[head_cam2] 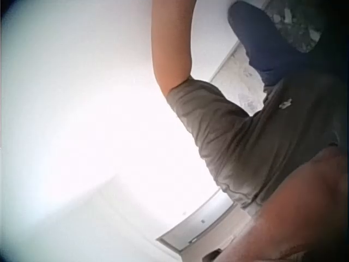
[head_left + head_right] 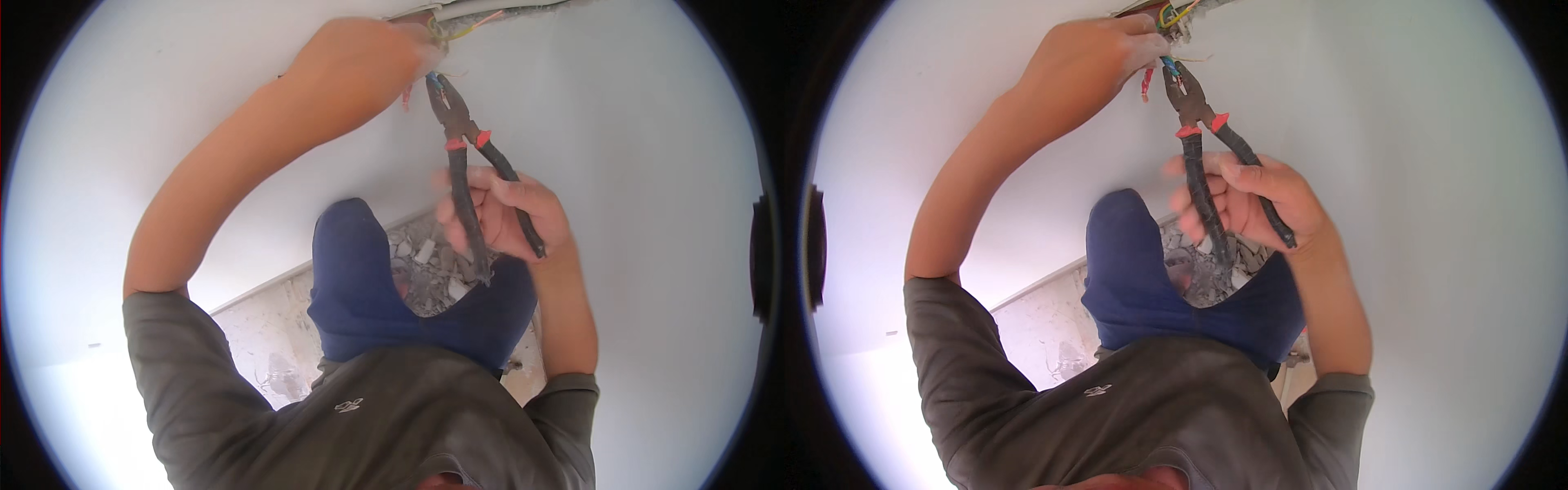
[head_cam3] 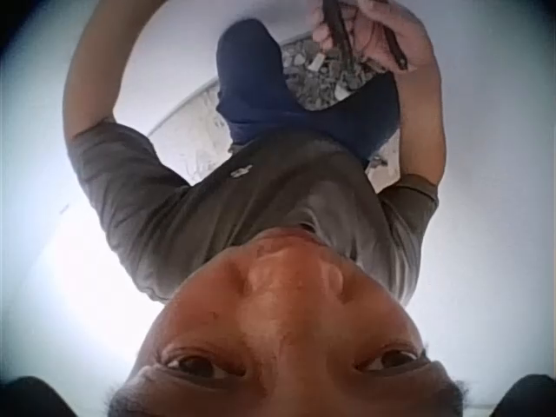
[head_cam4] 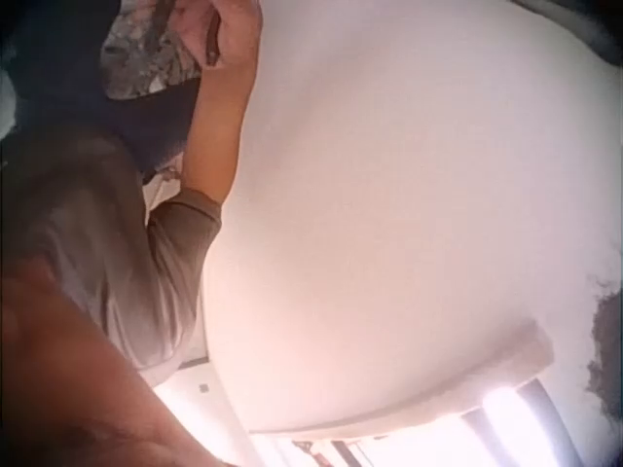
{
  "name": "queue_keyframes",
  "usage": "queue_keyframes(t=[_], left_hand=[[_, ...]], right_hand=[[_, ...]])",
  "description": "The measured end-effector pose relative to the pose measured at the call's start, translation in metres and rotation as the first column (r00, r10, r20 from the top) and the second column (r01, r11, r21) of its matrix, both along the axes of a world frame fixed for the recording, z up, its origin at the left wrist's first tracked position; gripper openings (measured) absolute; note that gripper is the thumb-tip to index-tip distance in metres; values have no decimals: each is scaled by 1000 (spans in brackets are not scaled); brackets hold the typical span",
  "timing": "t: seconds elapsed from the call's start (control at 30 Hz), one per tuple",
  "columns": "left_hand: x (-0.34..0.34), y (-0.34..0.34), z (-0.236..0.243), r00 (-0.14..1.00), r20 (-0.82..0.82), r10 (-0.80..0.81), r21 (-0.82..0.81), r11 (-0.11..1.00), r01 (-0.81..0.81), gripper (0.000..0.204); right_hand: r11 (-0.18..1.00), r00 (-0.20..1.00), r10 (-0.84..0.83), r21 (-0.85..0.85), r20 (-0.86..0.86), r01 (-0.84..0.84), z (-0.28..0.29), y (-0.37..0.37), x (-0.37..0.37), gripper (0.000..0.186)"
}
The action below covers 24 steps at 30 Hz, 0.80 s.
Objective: Connecting and organizing electrical wires inside a wall-mounted junction box using pliers.
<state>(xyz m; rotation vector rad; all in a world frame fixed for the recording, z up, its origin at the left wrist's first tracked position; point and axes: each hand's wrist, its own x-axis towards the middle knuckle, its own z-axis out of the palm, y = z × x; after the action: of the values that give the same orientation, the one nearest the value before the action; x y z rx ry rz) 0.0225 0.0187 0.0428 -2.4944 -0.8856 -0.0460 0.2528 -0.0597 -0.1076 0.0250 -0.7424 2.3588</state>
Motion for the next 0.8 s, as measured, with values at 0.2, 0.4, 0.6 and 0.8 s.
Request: queue_keyframes(t=[0.2,0.4,0.6,0.8], left_hand=[[-4,-9,-10,982,191,3,-64,998,10,27],[-17,-1,-11,981,189,-52,-49,997,62,28],[-23,0,-6,973,222,-62,-131,987,93,26],[-32,-2,-24,940,331,-84,-203,966,158,26]], right_hand=[[983,935,-125,169,332,71,33,3,11,68],[992,966,-106,88,237,88,33,-7,-14,73],[990,967,-138,68,215,126,36,-9,-22,72],[973,794,-215,195,568,123,41,-38,-9,59]])
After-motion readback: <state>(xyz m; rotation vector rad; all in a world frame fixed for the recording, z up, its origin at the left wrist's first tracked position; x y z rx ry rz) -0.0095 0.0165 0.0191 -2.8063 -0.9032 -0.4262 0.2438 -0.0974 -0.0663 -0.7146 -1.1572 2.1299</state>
